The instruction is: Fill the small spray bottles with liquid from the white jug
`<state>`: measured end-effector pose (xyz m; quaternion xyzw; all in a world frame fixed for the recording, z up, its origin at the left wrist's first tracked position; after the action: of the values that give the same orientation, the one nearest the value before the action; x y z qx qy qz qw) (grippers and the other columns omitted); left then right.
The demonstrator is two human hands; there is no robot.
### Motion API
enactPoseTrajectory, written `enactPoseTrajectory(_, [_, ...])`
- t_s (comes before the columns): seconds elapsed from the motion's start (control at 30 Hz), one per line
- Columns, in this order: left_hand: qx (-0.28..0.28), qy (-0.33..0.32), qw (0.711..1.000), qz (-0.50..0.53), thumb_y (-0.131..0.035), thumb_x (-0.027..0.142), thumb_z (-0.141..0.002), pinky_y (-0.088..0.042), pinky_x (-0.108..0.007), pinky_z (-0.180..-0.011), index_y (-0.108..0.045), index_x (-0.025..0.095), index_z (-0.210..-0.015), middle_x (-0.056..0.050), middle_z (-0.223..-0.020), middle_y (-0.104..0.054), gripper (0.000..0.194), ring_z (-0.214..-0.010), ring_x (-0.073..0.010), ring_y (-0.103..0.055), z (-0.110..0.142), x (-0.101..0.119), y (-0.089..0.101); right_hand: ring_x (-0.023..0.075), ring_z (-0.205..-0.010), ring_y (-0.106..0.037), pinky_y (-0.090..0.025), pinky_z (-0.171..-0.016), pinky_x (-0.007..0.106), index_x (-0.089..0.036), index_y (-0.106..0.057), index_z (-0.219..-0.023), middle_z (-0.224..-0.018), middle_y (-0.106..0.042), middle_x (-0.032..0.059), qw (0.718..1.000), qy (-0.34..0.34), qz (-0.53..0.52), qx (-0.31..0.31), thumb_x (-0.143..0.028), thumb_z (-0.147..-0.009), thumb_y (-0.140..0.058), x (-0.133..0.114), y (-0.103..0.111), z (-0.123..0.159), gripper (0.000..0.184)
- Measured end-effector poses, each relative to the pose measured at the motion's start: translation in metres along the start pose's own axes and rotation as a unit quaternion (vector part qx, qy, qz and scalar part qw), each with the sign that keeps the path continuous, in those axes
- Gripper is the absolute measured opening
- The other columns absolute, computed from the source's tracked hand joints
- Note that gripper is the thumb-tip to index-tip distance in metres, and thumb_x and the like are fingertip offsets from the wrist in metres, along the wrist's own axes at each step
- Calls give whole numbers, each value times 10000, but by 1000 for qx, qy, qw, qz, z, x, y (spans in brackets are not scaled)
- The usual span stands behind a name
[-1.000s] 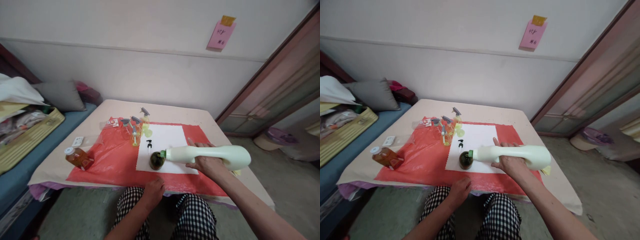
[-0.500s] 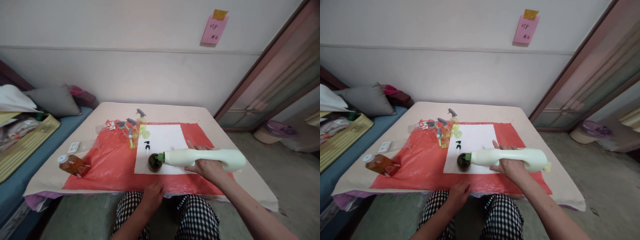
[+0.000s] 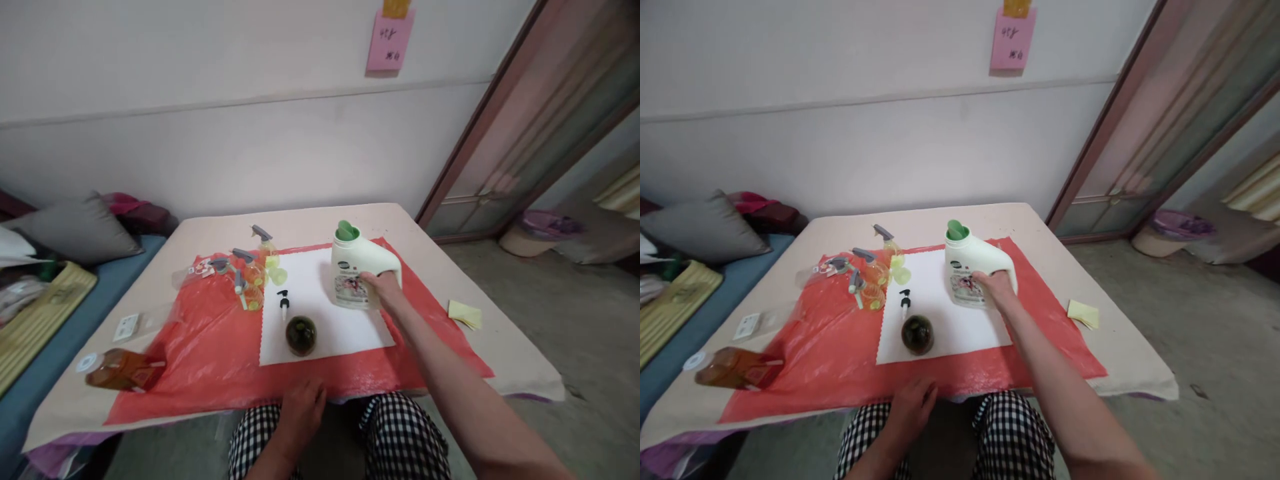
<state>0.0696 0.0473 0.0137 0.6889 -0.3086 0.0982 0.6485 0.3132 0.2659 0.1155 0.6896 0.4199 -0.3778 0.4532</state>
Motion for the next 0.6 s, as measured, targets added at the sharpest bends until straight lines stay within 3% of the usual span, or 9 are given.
enactPoseTrajectory(0.13, [13, -1, 1000, -8, -448, 214, -965, -519, -286, -673, -658, 231, -881, -48, -830, -724, 227, -734, -193, -695, 2, -6, -6, 255, -1043, -667, -535, -943, 413, -124, -568, -1289, -1102, -720, 149, 996, -45, -77, 7, -599, -778, -581, 20, -30, -12, 698])
enactPoseTrajectory(0.3, [8, 9, 1000, 0, -434, 242, -976, -540, -293, -710, -674, 237, -888, -57, -845, -731, 255, -770, -197, -703, 1, -4, -3, 277, -1159, -621, -493, -1004, 433, -126, -586, -1262, -1270, -648, 189, 992, -86, -95, 11, -597, -742, -646, 47, -25, 5, 704])
enactPoseTrajectory(0.47, [31, 31, 995, 84, -445, 269, -976, -555, -322, -758, -680, 223, -995, -66, -901, -738, 240, -823, -204, -707, -3, 1, 8, 306, -1217, -594, -486, -1010, 507, -123, -446, -1435, -1411, -531, 243, 991, -115, -63, 25, -643, -726, -643, 56, -15, 57, 902])
enactPoseTrajectory(0.6, [86, 102, 977, 168, -454, 297, -964, -557, -372, -821, -672, 207, -1020, -85, -980, -737, 243, -895, -219, -701, -3, -3, 18, 310, -1062, -668, -505, -968, 552, -151, -586, -1312, -1244, -660, 209, 993, -115, -29, -8, -645, -760, -626, 51, -17, 110, 741])
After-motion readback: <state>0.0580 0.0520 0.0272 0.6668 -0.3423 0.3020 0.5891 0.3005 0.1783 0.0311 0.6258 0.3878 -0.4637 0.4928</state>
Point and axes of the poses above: each hand's wrist, its own z-axis away from the middle knuckle, its own y-axis out of the back of the hand, x = y × z, the point moved 1 cm from there along -z, towards the middle knuckle
